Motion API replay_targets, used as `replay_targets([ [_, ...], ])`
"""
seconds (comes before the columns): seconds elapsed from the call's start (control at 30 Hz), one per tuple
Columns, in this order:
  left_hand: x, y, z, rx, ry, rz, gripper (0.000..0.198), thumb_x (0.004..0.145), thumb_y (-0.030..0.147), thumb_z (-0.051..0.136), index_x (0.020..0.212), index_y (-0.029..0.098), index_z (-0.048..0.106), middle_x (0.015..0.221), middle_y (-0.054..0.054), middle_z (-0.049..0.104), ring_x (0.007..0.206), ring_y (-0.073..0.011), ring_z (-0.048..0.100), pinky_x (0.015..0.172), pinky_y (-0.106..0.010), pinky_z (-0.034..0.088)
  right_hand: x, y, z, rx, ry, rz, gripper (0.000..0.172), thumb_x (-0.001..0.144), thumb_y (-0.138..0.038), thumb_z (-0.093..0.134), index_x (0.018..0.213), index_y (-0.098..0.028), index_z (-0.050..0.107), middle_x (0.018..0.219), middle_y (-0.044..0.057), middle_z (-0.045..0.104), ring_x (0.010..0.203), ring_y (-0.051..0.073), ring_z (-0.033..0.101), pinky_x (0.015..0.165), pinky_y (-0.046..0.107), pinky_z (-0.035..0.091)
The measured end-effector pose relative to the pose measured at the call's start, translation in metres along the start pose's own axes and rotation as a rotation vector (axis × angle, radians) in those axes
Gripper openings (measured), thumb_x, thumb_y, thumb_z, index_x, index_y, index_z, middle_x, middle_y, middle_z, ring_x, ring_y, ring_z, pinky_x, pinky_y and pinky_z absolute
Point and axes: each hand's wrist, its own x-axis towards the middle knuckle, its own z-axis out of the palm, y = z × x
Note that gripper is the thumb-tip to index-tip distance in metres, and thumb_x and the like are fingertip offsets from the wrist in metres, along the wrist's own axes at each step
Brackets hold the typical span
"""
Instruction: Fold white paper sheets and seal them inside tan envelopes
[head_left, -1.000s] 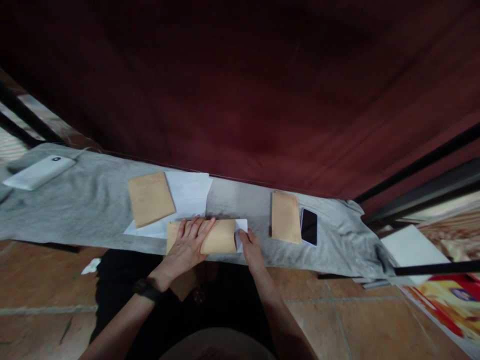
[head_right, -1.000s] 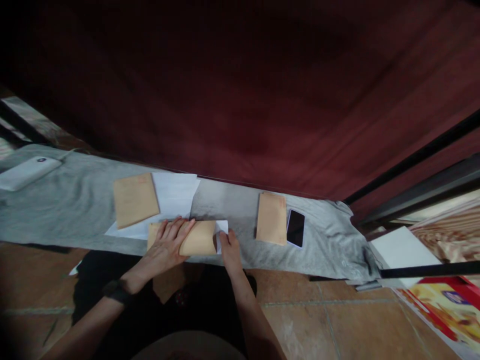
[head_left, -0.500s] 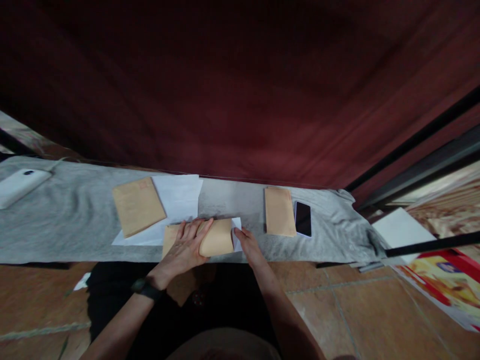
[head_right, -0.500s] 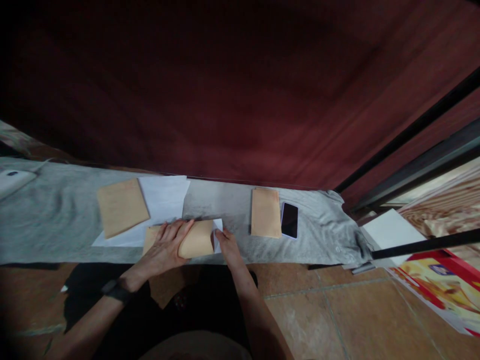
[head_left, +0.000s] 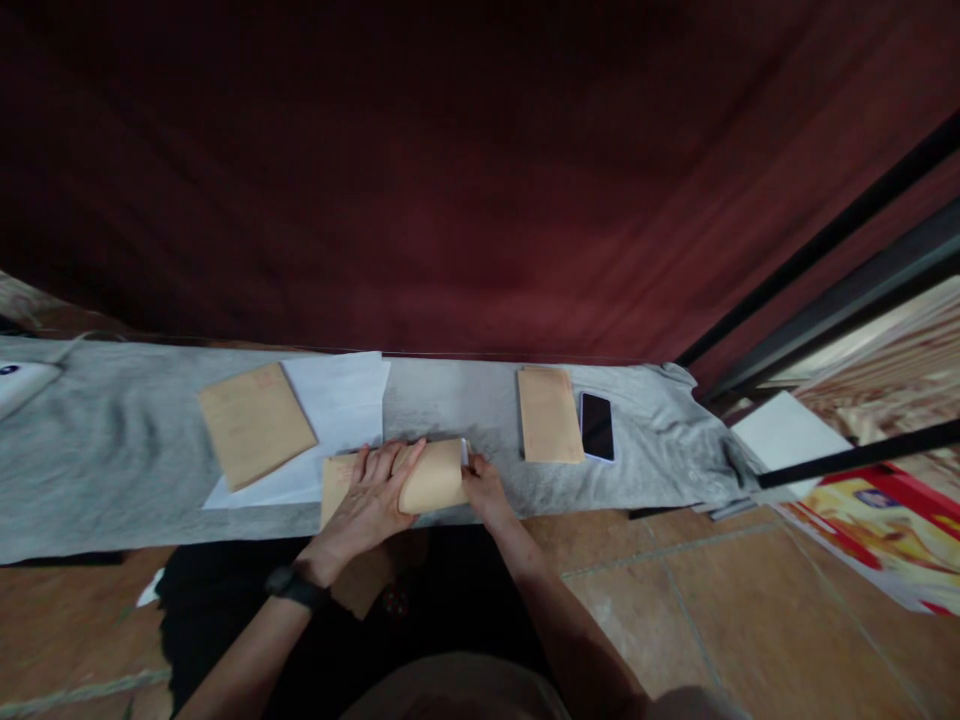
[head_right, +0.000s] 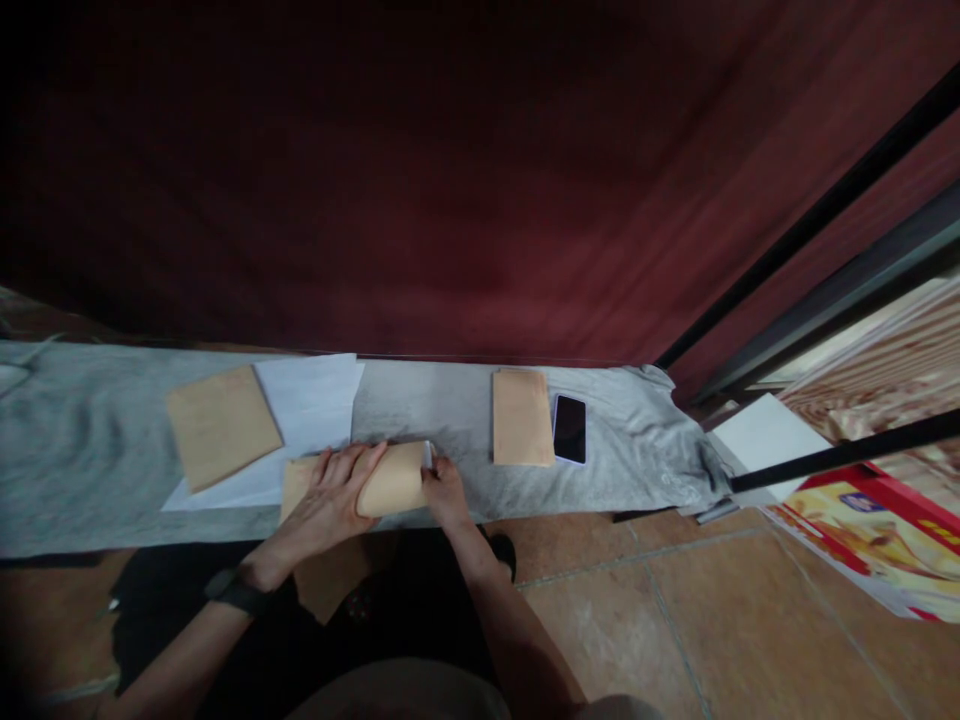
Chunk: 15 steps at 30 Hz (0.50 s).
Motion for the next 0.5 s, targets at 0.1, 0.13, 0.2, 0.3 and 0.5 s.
replay_targets([
  [0.1, 0.001, 0.0, 0.0, 0.009, 0.012, 0.01, 0.099, 0.072, 0.026, 0.07, 0.159, 0.019, 0.023, 0.144, -0.02, 0.047, 0.14, -0.038, 0.04, 0.12, -0.061, 0.018, -0.001, 0.002, -0.002, -0.051, 0.032, 0.005, 0.01, 0.074, -0.016, 0.065, 0.073, -0.023, 0.072, 0.07, -0.001, 0.068, 0.068, 0.018, 0.061, 0.068, 0.029, 0.053],
  [0.13, 0.002, 0.0, -0.001, 0.012, 0.013, 0.019, 0.099, 0.072, 0.026, 0.07, 0.159, 0.019, 0.022, 0.144, -0.02, 0.047, 0.14, -0.038, 0.04, 0.12, -0.061, 0.018, -0.002, 0.003, -0.002, -0.067, 0.04, -0.002, 0.01, 0.074, -0.015, 0.066, 0.075, -0.023, 0.072, 0.073, -0.001, 0.068, 0.07, 0.018, 0.062, 0.07, 0.029, 0.053],
  [0.2, 0.003, 0.001, -0.001, 0.018, 0.013, 0.039, 0.1, 0.072, 0.024, 0.07, 0.159, 0.019, 0.022, 0.143, -0.02, 0.048, 0.139, -0.0379, 0.04, 0.12, -0.062, 0.018, -0.002, 0.004, -0.002, -0.084, 0.045, -0.02, 0.01, 0.076, -0.016, 0.065, 0.076, -0.023, 0.071, 0.078, 0.0, 0.069, 0.074, 0.018, 0.063, 0.073, 0.029, 0.053],
  [0.3, 0.007, 0.002, -0.002, 0.017, 0.023, 0.048, 0.1, 0.071, 0.023, 0.07, 0.159, 0.019, 0.022, 0.141, -0.02, 0.049, 0.138, -0.0377, 0.041, 0.12, -0.061, 0.018, -0.003, 0.004, -0.002, -0.083, 0.05, -0.029, 0.011, 0.082, -0.02, 0.061, 0.076, -0.022, 0.07, 0.079, 0.001, 0.069, 0.077, 0.018, 0.064, 0.073, 0.029, 0.054],
  [0.5, 0.011, 0.002, -0.002, -0.001, 0.032, 0.05, 0.1, 0.073, 0.025, 0.07, 0.16, 0.02, 0.022, 0.142, -0.02, 0.051, 0.14, -0.0381, 0.04, 0.12, -0.061, 0.019, -0.005, -0.003, -0.006, -0.088, 0.081, -0.067, 0.015, 0.083, -0.022, 0.06, 0.09, -0.023, 0.073, 0.087, 0.003, 0.074, 0.082, 0.02, 0.067, 0.079, 0.032, 0.055],
])
